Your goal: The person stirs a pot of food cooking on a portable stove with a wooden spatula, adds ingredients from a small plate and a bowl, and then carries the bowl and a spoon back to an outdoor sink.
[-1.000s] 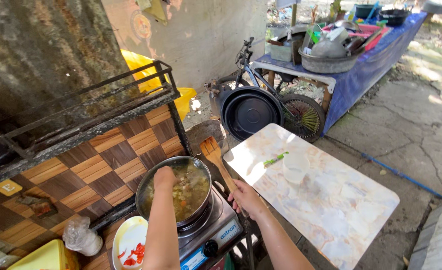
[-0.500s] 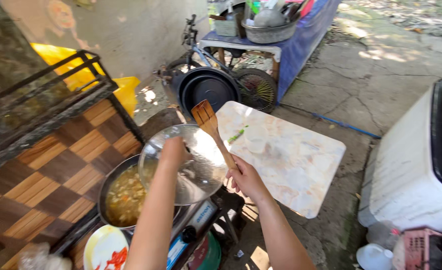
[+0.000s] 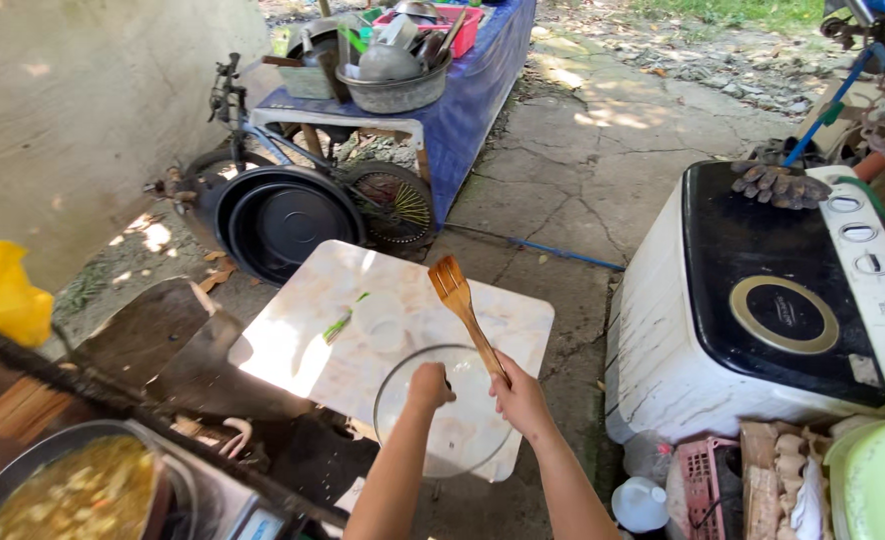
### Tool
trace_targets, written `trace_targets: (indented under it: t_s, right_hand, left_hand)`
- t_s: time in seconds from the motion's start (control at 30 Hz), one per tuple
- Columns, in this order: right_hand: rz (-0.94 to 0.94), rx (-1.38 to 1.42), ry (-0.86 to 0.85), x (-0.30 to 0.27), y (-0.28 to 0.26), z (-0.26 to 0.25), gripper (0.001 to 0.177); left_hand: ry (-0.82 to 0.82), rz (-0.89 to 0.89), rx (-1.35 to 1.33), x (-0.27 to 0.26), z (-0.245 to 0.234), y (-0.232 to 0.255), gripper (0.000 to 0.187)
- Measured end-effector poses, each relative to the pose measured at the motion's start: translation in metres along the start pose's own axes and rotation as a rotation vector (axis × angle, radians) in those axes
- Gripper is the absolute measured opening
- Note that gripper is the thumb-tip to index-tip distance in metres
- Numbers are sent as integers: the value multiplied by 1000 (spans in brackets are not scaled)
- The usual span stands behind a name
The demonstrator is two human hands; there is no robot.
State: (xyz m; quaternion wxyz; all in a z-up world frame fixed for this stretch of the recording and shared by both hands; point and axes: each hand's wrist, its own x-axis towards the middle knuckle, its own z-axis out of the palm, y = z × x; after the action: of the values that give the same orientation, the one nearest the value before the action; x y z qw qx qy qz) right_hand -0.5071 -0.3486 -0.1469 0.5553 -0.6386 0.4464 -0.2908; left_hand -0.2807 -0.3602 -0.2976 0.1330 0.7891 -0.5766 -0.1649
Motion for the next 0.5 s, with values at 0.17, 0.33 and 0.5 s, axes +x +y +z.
trace_targets:
  t_s: [0.17, 0.33, 0.5]
  right_hand:
    - [46, -115, 20, 31, 38, -50, 53]
    - [66, -106, -17, 59, 51, -63, 54]
    - [86, -109, -127, 74, 37, -44, 52]
  left_hand:
    - [-106, -67, -4, 26, 45, 34, 44]
    - [-139, -163, -6, 42, 68, 39, 57]
    - [-18, -151, -50, 40, 83, 29, 48]
